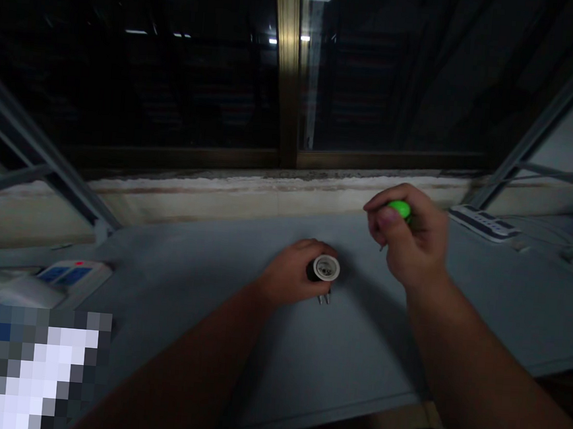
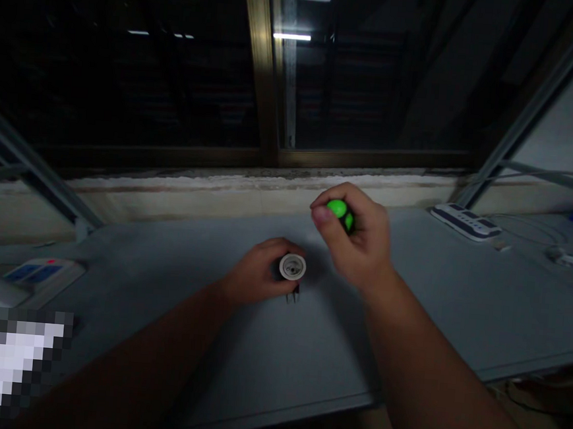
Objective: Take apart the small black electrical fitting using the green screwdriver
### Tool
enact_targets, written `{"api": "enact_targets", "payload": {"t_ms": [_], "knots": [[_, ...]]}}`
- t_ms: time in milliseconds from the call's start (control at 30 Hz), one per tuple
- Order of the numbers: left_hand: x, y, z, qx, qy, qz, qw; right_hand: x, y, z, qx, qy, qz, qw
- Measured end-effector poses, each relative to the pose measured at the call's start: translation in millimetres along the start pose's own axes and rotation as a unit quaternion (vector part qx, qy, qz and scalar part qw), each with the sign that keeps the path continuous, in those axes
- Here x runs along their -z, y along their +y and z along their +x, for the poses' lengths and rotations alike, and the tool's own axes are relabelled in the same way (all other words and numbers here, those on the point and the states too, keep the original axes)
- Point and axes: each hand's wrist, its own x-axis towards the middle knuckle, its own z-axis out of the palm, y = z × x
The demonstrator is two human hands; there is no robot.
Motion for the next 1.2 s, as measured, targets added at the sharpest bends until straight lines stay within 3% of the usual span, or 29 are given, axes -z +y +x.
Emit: {"api": "enact_targets", "payload": {"t_ms": [100, 233, 333, 433, 500, 600, 900, 1200], "knots": [[1.9, 2, 0, 0.003, 0.019, 0.014, 1.0, -4, 7, 2, 0.045, -0.009, -0.109, 0.993], [3.9, -3, 0, 0.024, 0.072, 0.053, 0.996, -1, 22, 9, 0.011, -0.055, -0.186, 0.981], [5.2, -15, -2, 0.076, 0.1, 0.091, 0.988, 5, 36, 12, -0.052, -0.158, -0.255, 0.952], [6.5, -26, -5, 0.146, 0.094, 0.115, 0.978, 8, 45, 11, -0.104, -0.295, -0.28, 0.908], [6.8, -30, -7, 0.186, 0.074, 0.127, 0.971, 7, 47, 10, -0.114, -0.369, -0.267, 0.883], [6.4, -33, -10, 0.216, 0.058, 0.14, 0.964, 3, 45, 7, -0.112, -0.43, -0.231, 0.865], [7.9, -27, -10, 0.17, 0.044, 0.163, 0.971, -5, 56, 0, -0.109, -0.466, -0.23, 0.847], [13.9, -10, -10, 0.089, -0.025, 0.176, 0.98, -5, 58, 0, -0.099, -0.461, -0.226, 0.853]]}}
